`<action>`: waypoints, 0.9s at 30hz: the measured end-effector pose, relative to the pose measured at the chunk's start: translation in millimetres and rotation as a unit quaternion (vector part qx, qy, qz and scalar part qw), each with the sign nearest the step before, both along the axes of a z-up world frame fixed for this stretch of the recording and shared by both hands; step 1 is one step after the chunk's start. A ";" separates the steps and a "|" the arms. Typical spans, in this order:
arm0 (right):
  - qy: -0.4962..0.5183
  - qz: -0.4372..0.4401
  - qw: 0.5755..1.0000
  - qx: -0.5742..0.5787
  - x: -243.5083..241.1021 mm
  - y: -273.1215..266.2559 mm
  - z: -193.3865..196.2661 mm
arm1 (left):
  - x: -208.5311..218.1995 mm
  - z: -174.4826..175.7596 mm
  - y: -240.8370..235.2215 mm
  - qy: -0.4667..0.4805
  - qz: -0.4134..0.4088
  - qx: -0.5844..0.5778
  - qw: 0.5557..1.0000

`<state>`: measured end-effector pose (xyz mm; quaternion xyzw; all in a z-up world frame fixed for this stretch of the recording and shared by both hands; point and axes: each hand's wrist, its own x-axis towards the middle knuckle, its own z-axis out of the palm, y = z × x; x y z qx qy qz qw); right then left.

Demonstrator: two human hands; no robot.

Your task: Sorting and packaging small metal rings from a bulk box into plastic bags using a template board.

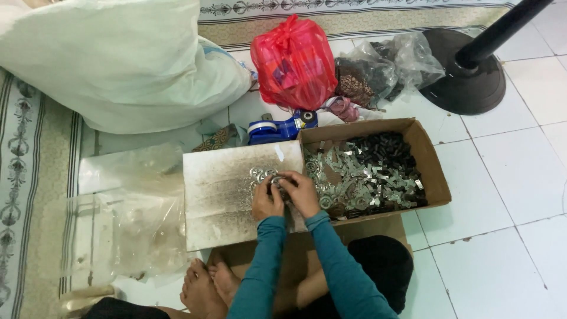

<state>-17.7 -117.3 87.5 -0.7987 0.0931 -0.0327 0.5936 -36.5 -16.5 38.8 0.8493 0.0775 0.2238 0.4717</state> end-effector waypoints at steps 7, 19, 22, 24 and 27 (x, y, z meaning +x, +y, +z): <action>-0.031 0.029 0.987 -0.156 2.9 16.0 -21.8 | -12.7 -15.4 46.8 -0.003 0.094 0.205 0.974; 0.164 -0.038 0.969 -0.184 -37.9 -185.3 -97.4 | -1.4 -93.6 -132.4 0.117 -0.419 0.247 0.866; 0.184 0.025 0.954 -0.237 -32.3 -164.6 -89.0 | 8.9 -177.8 -168.3 0.040 -0.354 0.417 0.836; 0.196 0.117 0.891 -0.392 -30.4 -157.8 -104.6 | 16.4 -191.4 -173.4 0.077 -0.370 0.434 0.818; 0.185 0.099 0.925 -0.315 -35.8 -147.9 -88.9 | 20.9 -187.2 -173.7 0.066 -0.356 0.438 0.823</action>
